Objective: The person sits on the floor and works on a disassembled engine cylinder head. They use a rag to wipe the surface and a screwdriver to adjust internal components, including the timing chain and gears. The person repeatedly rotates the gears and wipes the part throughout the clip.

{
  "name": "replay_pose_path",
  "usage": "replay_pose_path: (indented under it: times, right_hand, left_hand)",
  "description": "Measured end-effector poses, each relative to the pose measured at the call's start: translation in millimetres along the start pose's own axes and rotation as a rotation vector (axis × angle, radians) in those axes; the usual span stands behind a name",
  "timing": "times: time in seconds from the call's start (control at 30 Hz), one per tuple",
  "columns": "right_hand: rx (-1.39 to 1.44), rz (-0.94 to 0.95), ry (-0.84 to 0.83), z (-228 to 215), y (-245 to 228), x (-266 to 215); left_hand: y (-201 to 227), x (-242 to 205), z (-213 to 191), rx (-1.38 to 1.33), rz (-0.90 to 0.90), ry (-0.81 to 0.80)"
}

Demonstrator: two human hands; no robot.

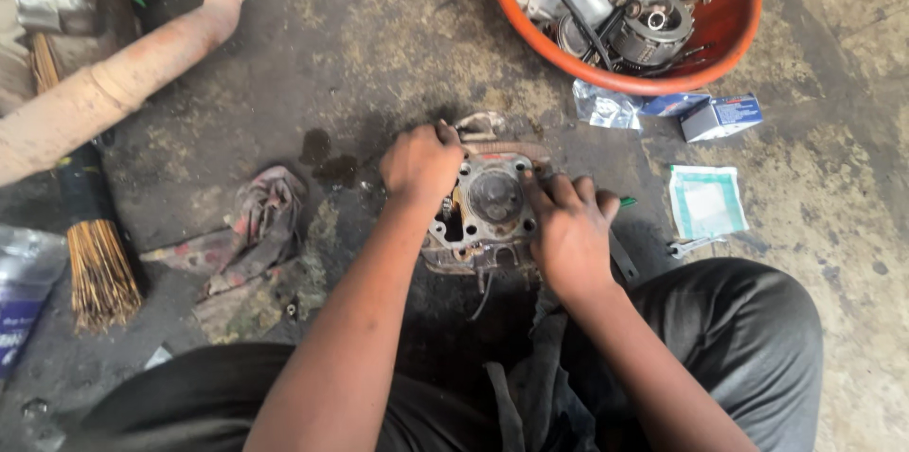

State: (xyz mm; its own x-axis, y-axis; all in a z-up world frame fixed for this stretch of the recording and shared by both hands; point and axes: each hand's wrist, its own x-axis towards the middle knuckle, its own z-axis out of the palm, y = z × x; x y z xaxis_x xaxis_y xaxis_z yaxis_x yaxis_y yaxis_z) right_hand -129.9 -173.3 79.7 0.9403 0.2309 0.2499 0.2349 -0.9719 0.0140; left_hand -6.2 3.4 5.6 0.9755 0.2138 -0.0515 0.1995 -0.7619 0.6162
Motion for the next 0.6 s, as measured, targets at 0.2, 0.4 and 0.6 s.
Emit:
replay_pose_path:
  times: [0.2,0.4,0.6]
  right_hand:
    - [-0.033,0.058,0.003,5,-1,-3]
    - [0.018,0.116,-0.051,0,-10,-20]
    - [-0.03,0.074,0.009,12,-8,-5]
  left_hand:
    - [6,5,-6,0.021,-0.082,-0.159]
    - [7,-3,-3,-0.001,-0.031,0.03]
    - [2,-2,0,0.004,-0.007,0.031]
